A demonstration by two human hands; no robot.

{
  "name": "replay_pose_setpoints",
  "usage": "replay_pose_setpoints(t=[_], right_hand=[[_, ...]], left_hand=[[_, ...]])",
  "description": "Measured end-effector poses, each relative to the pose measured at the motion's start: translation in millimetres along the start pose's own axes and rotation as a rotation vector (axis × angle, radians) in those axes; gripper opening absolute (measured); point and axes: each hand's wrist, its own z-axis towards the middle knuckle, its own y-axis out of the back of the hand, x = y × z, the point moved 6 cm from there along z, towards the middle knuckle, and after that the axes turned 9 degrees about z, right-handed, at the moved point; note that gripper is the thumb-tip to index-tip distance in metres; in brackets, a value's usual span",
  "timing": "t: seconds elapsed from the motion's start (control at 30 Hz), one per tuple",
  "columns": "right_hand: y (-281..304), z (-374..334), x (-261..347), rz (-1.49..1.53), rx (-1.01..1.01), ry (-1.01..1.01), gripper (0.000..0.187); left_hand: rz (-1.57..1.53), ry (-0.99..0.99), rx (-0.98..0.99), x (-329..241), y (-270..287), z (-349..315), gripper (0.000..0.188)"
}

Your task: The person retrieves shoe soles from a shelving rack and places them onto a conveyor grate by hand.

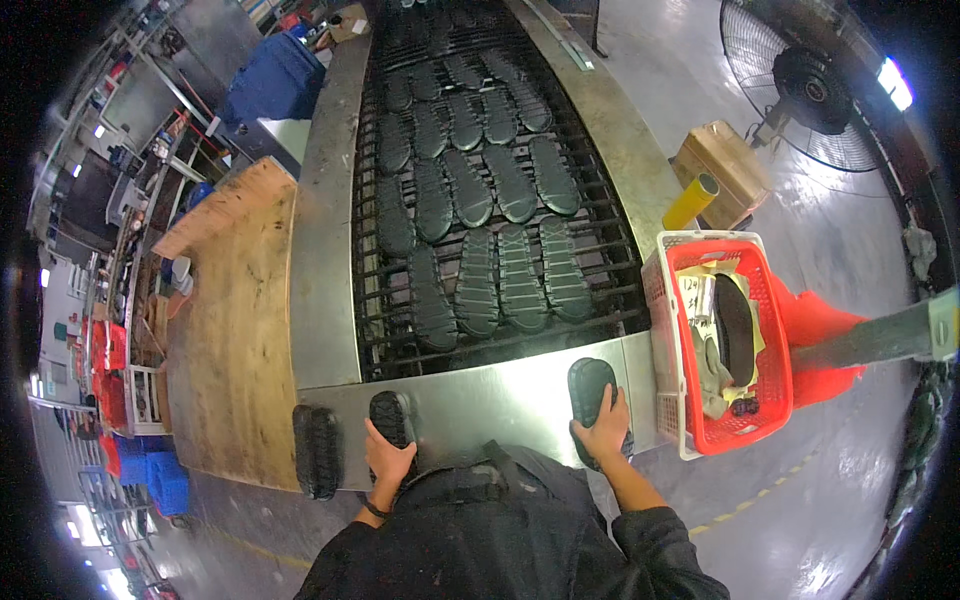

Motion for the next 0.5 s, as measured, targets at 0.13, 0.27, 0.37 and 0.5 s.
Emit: replay_pose_setpoints(t=[0.13,0.27,0.37,0.5], right_hand=[[3,3,1,0.0,0.068,0.004,0.113],[9,9,-3,-0.025,0.088,-0.063,0.113],[4,25,-6,0.043,0.097,-0.065,0.113],[4,33,1,0.116,0.157,-0.116,0.113]], left_hand=[[-0.028,-0.101,-0.185,-15,18,14,0.119],[-0.081,-0.395,-0.358,-99,58,78,0.096],[-0.177,-0.498,-0.327,-156,47,152,0.096],[-0.209,-0.337,-0.207,-214,27,235,0.103]])
